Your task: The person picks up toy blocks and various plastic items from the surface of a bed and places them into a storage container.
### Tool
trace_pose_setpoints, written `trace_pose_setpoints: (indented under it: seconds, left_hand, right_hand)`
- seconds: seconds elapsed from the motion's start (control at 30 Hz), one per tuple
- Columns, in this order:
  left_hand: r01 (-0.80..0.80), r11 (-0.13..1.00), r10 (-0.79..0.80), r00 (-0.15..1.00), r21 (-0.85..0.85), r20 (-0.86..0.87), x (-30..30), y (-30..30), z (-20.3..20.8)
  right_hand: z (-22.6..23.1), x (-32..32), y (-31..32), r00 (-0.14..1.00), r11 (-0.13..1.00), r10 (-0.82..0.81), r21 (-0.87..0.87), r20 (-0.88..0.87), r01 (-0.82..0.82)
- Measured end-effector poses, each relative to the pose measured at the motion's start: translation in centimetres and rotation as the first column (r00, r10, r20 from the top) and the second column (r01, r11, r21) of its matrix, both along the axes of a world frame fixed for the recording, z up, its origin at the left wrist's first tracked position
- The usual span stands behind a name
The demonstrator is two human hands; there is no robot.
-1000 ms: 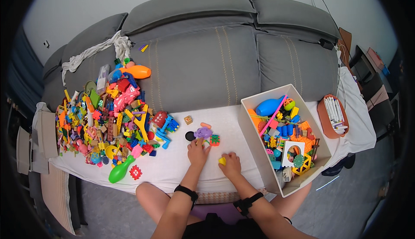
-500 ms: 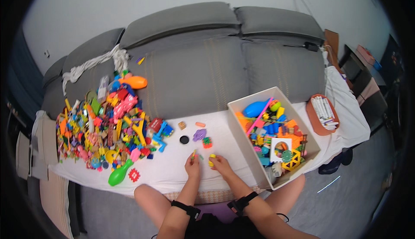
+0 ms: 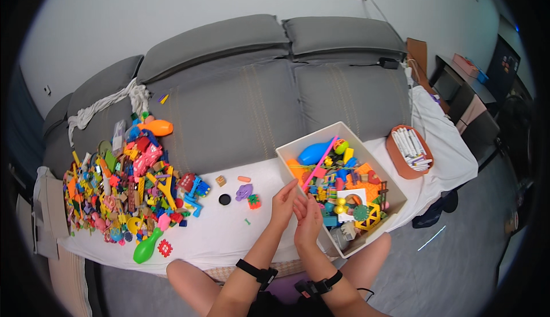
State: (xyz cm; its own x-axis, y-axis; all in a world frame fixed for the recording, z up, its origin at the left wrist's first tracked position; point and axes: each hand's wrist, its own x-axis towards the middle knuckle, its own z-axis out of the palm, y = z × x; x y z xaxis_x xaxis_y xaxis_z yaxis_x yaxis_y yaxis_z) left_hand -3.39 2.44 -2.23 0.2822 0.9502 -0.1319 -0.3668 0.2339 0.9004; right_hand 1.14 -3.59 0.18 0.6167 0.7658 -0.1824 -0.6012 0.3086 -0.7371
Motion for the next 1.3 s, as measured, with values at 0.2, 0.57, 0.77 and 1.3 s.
trace_pose_setpoints:
  seconds: [0.2,0.57,0.77,1.3]
  left_hand:
    - [-0.297,0.896,0.436,0.725,0.329,-0.534,-8.8,1.0,-10.6]
    - [0.196,0.813,0.433,0.425,0.548,-0.795,-13.5,9.4,-12.9]
    - [0.239,0.789,0.484,0.326,0.566,-0.812,-12.8,6.7,-14.3]
    - [-0.320,0.905,0.375,0.911,0.282,-0.169,-1.5,0.3,-1.8]
  right_hand:
    - [-10.4,-3.0,5.0,0.527,0.774,0.634,-0.451,0.566,-0.445]
    - [-15.0,-6.6,11.2,-0.170,0.745,0.639,-0.659,0.750,-0.103]
    - [-16.7,-3.9,7.3,0.183,0.845,0.534,-0.526,0.826,-0.091]
    - [1.6,-1.2,-0.1,0.970,0.996,-0.017,0.082,-0.244,0.038]
